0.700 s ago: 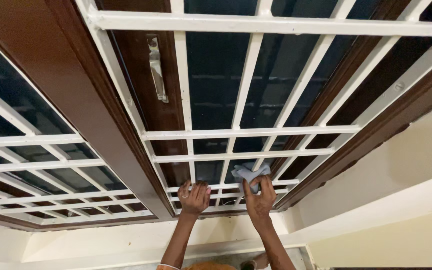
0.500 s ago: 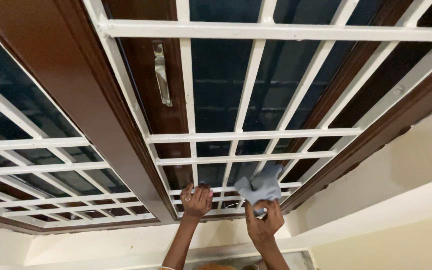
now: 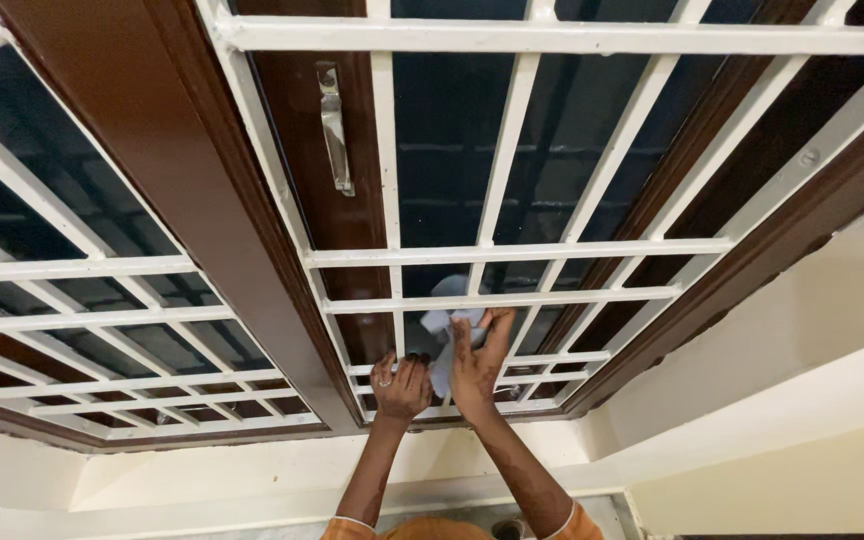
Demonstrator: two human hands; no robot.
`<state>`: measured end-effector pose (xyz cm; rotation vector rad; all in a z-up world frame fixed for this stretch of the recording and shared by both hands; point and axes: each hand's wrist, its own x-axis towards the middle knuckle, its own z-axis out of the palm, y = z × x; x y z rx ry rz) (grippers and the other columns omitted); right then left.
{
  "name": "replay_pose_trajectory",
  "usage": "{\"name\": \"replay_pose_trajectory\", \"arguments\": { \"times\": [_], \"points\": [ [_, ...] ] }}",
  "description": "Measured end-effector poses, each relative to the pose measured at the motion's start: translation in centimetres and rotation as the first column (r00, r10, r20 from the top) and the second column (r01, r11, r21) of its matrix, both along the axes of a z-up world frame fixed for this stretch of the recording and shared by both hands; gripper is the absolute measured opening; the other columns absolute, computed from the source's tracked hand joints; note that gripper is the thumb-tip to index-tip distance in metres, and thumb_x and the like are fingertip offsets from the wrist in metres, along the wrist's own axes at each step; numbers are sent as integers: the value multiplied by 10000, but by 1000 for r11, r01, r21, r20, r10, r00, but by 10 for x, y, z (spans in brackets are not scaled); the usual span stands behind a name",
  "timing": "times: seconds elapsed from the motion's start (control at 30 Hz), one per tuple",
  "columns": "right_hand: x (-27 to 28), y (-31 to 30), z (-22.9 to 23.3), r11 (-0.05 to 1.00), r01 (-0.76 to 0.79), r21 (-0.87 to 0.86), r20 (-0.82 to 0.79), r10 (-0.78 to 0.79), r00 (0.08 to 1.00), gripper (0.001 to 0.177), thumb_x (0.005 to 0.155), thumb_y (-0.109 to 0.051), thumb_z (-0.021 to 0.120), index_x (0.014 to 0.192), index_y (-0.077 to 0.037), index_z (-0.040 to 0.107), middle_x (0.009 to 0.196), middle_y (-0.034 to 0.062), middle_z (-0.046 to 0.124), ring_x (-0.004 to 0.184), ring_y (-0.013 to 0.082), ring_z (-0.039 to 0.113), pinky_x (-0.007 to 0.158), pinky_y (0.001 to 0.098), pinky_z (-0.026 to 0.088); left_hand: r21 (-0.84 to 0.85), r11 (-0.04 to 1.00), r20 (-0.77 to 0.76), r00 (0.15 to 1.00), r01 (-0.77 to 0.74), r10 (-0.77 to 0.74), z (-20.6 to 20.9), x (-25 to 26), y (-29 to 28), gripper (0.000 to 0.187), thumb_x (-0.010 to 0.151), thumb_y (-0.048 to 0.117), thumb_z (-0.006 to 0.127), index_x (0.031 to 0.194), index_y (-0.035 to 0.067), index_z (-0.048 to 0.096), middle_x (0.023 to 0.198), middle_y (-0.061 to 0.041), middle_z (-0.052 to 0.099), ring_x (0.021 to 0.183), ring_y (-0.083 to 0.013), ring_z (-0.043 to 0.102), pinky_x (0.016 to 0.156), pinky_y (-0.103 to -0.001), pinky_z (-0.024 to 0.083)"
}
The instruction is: The person wipes the white bars and wooden frame of a window using a blue cloth, moving their hands along the edges and between the grill.
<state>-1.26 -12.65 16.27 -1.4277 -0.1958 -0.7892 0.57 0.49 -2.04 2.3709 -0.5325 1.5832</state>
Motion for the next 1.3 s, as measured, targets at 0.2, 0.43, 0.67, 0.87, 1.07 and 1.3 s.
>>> {"name": "replay_pose_trajectory", "arguments": {
  "times": [0.2, 0.43, 0.67, 0.87, 1.07, 1.3],
  "points": [
    [3, -14, -48, 994, -31, -106, -160, 14, 987, 178, 1029, -12, 585, 1030, -37, 408, 877, 79, 462, 814, 110, 510, 730, 252, 480, 13, 1000, -38, 999, -10, 10, 10, -2, -1, 209, 923, 288, 639, 935, 97, 722, 943, -125, 690, 1017, -375, 629, 889, -517, 442],
    [-33, -27, -57, 945, -87, -314, -424, -58, 904, 176, 962, -65, 677, 909, -26, 513, 851, 145, 596, 622, 216, 592, 535, 340, 451, 1, 1000, -94, 996, -7, 7, 25, -12, -2, 212, 936, 271, 616, 993, 110, 742, 1003, -109, 707, 1043, -374, 624, 928, -508, 443],
    [-39, -35, -94, 866, 116, -486, -27, -147, 989, 198, 836, 165, 601, 959, 10, 584, 989, 193, 604, 868, 342, 670, 733, 396, 557, 13, 1000, -30, 999, -21, 22, 21, -5, -4, 238, 930, 289, 627, 1033, 108, 742, 1000, -84, 704, 1032, -355, 617, 914, -495, 438],
    [-34, -70, -123, 747, 331, -576, 276, -203, 940, 195, 769, 164, 663, 834, -16, 628, 948, 171, 686, 1082, 375, 681, 960, 427, 558, -77, 997, -100, 994, 29, -37, 38, -20, -8, 219, 930, 220, 636, 1078, 103, 746, 1041, -76, 713, 1078, -342, 606, 954, -497, 429],
    [-41, -112, -112, 766, 364, -530, 301, -231, 925, 195, 721, 163, 683, 765, -22, 640, 965, 145, 737, 1110, 333, 693, 970, 444, 524, -101, 992, -103, 991, 73, -83, 37, -18, -6, 265, 885, 187, 635, 1108, 96, 746, 1086, -93, 702, 1107, -357, 593, 982, -519, 408],
    [-39, -41, -114, 847, 221, -483, 227, -122, 966, 178, 717, 123, 753, 773, -23, 668, 872, 92, 714, 1084, 337, 675, 935, 436, 521, -82, 996, 26, 999, 33, -31, 9, -2, -9, 327, 853, 230, 555, 1058, 78, 760, 1041, -134, 672, 1076, -398, 589, 932, -540, 394]
  ]
}}
